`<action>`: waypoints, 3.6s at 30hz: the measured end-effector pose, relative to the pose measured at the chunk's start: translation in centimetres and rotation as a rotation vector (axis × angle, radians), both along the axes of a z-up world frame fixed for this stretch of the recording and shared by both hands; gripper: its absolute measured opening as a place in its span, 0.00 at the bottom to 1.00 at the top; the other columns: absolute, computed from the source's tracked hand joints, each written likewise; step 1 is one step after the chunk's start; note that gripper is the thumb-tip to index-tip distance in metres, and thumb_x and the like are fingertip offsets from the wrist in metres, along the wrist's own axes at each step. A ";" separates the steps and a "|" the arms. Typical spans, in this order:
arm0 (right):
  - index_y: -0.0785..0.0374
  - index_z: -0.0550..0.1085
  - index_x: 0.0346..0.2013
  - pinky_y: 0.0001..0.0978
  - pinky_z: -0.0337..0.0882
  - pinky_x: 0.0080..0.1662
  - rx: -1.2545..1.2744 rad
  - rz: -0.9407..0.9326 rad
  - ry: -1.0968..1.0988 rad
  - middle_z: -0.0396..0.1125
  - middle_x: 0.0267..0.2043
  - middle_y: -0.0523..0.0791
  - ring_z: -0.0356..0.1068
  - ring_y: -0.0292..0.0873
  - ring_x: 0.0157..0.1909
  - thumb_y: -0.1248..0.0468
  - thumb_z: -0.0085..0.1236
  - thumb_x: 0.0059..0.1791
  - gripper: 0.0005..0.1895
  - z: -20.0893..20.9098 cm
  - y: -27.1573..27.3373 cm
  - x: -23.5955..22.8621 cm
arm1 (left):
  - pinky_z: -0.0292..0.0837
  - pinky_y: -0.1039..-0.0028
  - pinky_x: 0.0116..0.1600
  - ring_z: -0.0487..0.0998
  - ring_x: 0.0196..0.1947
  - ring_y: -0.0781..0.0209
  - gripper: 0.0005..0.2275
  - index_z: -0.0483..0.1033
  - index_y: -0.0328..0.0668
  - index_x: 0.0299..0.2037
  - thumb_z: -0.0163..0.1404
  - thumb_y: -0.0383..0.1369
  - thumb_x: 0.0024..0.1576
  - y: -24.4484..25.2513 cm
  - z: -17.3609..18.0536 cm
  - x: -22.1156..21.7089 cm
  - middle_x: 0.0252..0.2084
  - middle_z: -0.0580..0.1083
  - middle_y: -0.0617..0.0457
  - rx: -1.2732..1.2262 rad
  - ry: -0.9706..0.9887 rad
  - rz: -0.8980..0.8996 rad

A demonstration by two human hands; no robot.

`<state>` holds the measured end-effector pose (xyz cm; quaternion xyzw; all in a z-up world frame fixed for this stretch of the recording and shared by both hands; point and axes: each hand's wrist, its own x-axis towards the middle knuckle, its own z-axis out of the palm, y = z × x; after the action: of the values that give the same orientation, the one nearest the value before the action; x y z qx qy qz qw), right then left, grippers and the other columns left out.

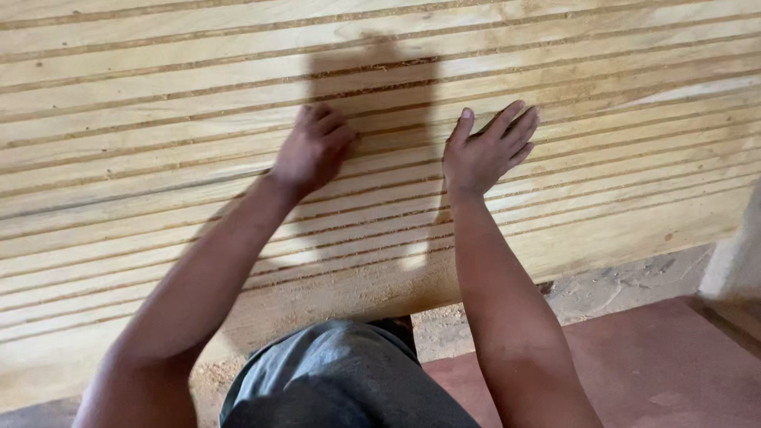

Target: The person sands a large wooden board with parallel grooves using a small sanding block held in the right hand while stabilizing with the left hand. The person moves the sanding block back and forth along the grooves repeatedly across the board surface.

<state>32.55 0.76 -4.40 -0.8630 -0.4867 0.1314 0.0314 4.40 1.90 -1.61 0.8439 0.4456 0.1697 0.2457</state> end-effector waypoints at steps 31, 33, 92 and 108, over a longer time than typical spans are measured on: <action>0.67 0.45 0.78 0.62 0.35 0.76 0.002 0.018 -0.010 0.34 0.81 0.61 0.32 0.60 0.82 0.40 0.43 0.60 0.44 -0.3 -0.1 -0.1 | 0.72 0.57 0.63 0.75 0.56 0.45 0.04 0.79 0.41 0.40 0.56 0.29 0.57 3.1 -2.2 11.3 0.49 0.77 0.45 0.078 -0.056 -0.002; 0.68 0.46 0.77 0.62 0.36 0.76 0.022 0.011 -0.009 0.35 0.81 0.60 0.33 0.60 0.82 0.40 0.44 0.59 0.44 -0.2 0.2 0.2 | 0.72 0.57 0.65 0.76 0.56 0.48 0.02 0.79 0.40 0.40 0.56 0.27 0.59 3.6 -2.0 11.7 0.48 0.78 0.46 0.040 -0.057 -0.035; 0.66 0.47 0.78 0.62 0.38 0.76 0.071 0.024 -0.026 0.37 0.81 0.60 0.35 0.60 0.82 0.52 0.39 0.62 0.34 -0.2 -0.3 -0.2 | 0.72 0.62 0.53 0.77 0.47 0.57 0.05 0.82 0.47 0.41 0.57 0.23 0.62 -1.8 2.9 -8.8 0.41 0.79 0.53 0.037 0.067 0.052; 0.67 0.50 0.77 0.62 0.41 0.75 0.136 0.041 -0.058 0.40 0.79 0.61 0.40 0.61 0.81 0.53 0.43 0.61 0.34 -1.2 -0.7 -0.2 | 0.71 0.63 0.50 0.74 0.41 0.54 0.04 0.77 0.42 0.35 0.58 0.29 0.59 2.4 2.1 -7.7 0.37 0.74 0.50 0.086 0.153 -0.025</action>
<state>32.35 0.04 -5.55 -0.8523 -0.5126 0.0734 0.0731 -3.27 4.29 0.48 0.8697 0.4450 0.1205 0.1764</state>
